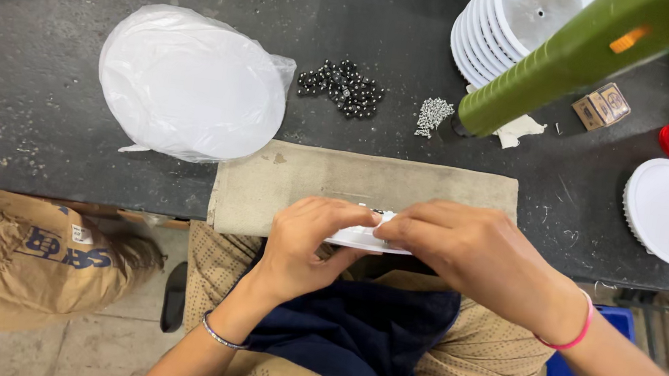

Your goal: The person assembles white plastic light fixture components by inserting small metal fasteners into pre-drilled holes using a green handheld tool. They handle multiple circular parts, align them, and secure them with fasteners, then place the assembled units aside.

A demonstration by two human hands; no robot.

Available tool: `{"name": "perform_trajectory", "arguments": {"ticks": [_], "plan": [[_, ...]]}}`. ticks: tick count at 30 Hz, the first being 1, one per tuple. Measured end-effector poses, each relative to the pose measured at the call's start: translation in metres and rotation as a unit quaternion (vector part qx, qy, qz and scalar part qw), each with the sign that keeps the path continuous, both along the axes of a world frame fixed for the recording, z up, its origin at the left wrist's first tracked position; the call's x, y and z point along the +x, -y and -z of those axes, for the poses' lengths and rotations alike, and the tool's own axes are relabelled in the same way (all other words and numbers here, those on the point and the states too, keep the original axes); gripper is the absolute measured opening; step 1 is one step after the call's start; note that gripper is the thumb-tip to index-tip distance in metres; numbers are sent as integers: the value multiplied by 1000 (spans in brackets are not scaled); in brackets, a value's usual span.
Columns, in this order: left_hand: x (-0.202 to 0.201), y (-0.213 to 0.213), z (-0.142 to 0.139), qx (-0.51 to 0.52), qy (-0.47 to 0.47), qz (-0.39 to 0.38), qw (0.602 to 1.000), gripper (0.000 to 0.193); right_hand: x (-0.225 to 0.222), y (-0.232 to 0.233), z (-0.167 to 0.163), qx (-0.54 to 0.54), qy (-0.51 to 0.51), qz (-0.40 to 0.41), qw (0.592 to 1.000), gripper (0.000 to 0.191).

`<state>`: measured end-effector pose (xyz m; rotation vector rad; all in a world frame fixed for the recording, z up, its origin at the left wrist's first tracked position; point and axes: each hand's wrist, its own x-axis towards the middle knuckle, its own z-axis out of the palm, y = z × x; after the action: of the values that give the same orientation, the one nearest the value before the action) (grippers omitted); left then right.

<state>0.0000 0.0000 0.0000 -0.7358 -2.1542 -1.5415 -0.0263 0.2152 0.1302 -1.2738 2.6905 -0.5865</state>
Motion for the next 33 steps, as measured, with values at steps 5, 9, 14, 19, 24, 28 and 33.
{"name": "perform_trajectory", "arguments": {"ticks": [5,9,14,19,24,28,33], "plan": [[-1,-2,-5,-26,-29,-4,999,41,8,-12,9,-99,-1,67,993,22],[-3,-2,-6,-23,-35,-1,999,38,28,-33,3,-229,-179,260,921,27],[-4,-8,-10,-25,-36,-10,999,38,-14,-43,4,-448,-143,251,846,79],[-2,-13,-15,-22,-32,-14,999,36,-61,-3,3,-562,48,243,789,40],[-4,-14,-18,-35,-37,-31,998,39,-35,12,-12,-667,84,165,722,24],[-6,-16,-15,-34,-37,-25,998,42,10,-1,-23,-669,104,123,725,24],[-7,-18,-16,-32,-45,-19,998,41,28,0,-25,-674,114,115,721,26]]}}
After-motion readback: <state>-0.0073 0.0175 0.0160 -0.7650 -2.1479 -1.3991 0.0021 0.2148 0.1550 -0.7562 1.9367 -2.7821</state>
